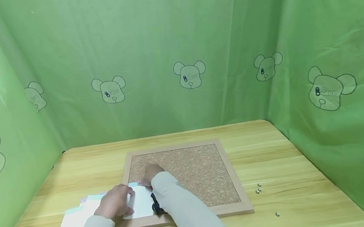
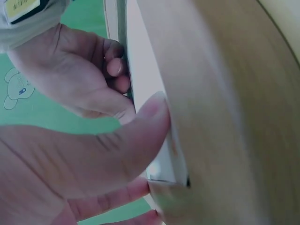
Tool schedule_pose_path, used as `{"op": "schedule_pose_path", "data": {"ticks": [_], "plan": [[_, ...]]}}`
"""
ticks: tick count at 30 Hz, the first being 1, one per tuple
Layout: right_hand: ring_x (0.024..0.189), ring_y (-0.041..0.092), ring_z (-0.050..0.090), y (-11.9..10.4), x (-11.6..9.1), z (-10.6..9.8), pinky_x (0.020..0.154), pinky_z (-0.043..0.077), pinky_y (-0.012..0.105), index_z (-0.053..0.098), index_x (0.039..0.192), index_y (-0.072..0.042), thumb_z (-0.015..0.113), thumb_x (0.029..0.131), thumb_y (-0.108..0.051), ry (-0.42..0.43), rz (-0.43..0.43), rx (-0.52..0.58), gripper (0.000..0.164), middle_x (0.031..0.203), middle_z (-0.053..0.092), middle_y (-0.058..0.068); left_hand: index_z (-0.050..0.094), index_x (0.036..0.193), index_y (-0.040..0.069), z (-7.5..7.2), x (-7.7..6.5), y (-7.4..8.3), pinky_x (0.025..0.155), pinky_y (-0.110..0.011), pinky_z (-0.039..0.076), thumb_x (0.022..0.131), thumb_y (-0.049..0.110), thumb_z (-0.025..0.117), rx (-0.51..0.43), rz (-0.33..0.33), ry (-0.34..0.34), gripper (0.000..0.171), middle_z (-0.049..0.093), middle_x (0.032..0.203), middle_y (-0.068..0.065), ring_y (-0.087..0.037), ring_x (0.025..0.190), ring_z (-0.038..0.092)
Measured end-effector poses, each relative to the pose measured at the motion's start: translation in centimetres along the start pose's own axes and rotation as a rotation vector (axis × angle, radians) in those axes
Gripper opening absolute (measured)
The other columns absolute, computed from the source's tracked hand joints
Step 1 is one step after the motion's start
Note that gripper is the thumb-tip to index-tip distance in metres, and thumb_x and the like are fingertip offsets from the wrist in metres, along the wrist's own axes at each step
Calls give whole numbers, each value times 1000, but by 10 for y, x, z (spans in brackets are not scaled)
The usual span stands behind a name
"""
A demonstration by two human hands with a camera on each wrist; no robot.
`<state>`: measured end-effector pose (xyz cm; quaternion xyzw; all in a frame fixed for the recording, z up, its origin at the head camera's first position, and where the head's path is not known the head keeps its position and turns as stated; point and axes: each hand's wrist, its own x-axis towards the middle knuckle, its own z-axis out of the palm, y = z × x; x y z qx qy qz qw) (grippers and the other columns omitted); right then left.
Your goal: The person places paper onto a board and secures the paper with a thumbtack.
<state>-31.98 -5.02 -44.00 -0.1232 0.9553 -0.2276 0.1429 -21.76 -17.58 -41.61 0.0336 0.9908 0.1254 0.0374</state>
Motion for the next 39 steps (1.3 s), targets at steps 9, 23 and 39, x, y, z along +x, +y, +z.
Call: {"op": "schedule_pose_path", "data": {"ticks": [9,23,39], "plan": [[37,11,44,16,-2,3,36,37,22,58,64,-8,72,87,-34,50,-85,1,37,44,49,1,71,104,7,1,4,3,73,-51,54,61,15,91,-17,11,-22,49,63,111,-15,-34,96,61],[47,11,53,43,-21,-25,43,42,19,39,66,-11,62,92,-6,-192,-121,377,35,57,56,3,66,117,12,-10,7,-12,95,-59,43,73,22,84,-300,81,-138,49,58,125,-21,-42,114,54],[72,12,52,82,-50,-76,58,42,24,50,87,-13,42,104,-20,-419,-135,931,21,89,55,3,10,143,19,-13,11,-39,108,-45,27,85,22,75,-1400,1089,-362,87,5,159,-4,-25,140,19]]}}
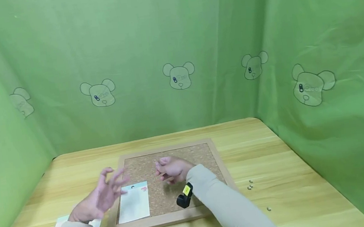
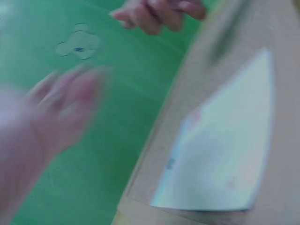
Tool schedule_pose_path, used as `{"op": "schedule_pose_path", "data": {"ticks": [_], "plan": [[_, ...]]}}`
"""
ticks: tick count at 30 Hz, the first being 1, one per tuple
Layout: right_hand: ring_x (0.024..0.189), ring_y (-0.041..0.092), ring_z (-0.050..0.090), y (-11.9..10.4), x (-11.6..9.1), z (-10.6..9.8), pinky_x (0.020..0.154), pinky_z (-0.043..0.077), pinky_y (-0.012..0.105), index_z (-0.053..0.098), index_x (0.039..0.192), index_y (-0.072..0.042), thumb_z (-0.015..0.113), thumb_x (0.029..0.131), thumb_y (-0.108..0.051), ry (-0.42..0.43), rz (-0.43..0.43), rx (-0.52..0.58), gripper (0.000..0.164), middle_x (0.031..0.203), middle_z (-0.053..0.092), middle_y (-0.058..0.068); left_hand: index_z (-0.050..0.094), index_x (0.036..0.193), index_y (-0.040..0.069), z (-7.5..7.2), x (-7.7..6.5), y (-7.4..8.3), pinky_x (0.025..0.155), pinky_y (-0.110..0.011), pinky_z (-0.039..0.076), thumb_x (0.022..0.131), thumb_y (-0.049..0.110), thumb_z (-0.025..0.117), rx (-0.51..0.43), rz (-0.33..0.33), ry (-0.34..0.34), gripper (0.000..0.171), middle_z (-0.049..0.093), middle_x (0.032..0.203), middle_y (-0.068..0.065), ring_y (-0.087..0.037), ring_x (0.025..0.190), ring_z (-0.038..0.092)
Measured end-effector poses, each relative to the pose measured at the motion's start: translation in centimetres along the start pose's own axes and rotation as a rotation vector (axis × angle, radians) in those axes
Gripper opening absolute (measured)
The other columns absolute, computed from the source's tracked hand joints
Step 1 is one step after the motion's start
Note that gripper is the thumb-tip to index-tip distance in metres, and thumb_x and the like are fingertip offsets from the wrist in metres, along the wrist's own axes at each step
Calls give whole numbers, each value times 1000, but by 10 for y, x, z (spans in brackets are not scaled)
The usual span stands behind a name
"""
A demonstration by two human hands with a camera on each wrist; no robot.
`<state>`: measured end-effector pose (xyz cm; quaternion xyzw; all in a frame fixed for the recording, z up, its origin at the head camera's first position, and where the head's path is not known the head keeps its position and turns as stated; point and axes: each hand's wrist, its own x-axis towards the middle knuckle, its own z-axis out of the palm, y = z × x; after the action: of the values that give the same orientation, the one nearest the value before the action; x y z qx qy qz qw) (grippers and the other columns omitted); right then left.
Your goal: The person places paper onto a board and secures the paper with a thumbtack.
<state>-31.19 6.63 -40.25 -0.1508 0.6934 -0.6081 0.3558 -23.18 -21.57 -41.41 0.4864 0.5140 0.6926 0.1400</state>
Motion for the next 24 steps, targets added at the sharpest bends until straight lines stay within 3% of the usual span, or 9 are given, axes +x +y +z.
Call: {"op": "schedule_pose_path", "data": {"ticks": [3,6,8,11,14,16,19,22,24], "plan": [[80,14,55,4,-10,-20,62,40,26,43,73,-17,44,103,-17,-201,-16,-31,30,95,60,1,25,127,14,8,2,-5,102,-32,32,89,1,52,63,233,437,48,22,149,-9,-22,129,31],[95,15,55,11,-18,-38,73,41,30,34,69,-20,48,102,-18,-412,-200,15,35,104,61,-2,35,107,11,13,5,-6,86,-25,33,92,10,36,109,383,919,16,38,118,-7,-17,105,38],[96,11,49,16,-22,-47,80,36,29,34,72,-21,47,102,-27,-472,-371,136,33,99,55,-7,35,94,11,14,6,-3,76,-23,30,95,19,30,144,445,1185,9,37,98,-5,-16,89,35],[79,9,38,21,-28,-50,79,29,25,36,71,-21,28,104,-43,-328,-515,497,41,77,40,-8,34,80,13,13,2,2,68,-21,27,97,19,36,385,363,1540,18,30,80,-2,-14,73,30],[60,12,23,18,-35,-48,63,24,23,35,58,-19,18,104,-47,40,-543,978,57,61,24,-6,33,71,12,11,-7,6,61,-21,28,95,8,43,650,119,1799,27,29,69,0,-12,62,29],[53,13,16,13,-39,-47,54,20,25,31,50,-19,25,104,-45,353,-549,1195,61,52,18,-5,34,62,10,8,-13,8,53,-19,27,92,3,49,777,-10,1895,34,32,60,2,-8,52,29],[46,12,15,8,-46,-49,49,14,25,25,48,-17,34,103,-38,684,-526,1308,59,46,18,-4,33,51,7,4,-24,10,44,-16,25,86,-3,49,930,-132,1916,39,30,45,5,-5,41,26],[42,11,20,9,-55,-57,45,17,24,25,52,-17,38,101,-32,886,-491,1251,53,45,21,-4,34,48,8,1,-37,11,43,-19,28,84,-4,48,1004,-291,1837,40,30,40,5,-6,38,25],[41,10,22,12,-62,-64,43,20,23,27,54,-18,40,100,-28,974,-450,1163,49,45,22,-5,35,51,8,1,-46,13,47,-23,32,85,-1,50,1037,-445,1731,38,31,43,3,-11,41,29]]}}
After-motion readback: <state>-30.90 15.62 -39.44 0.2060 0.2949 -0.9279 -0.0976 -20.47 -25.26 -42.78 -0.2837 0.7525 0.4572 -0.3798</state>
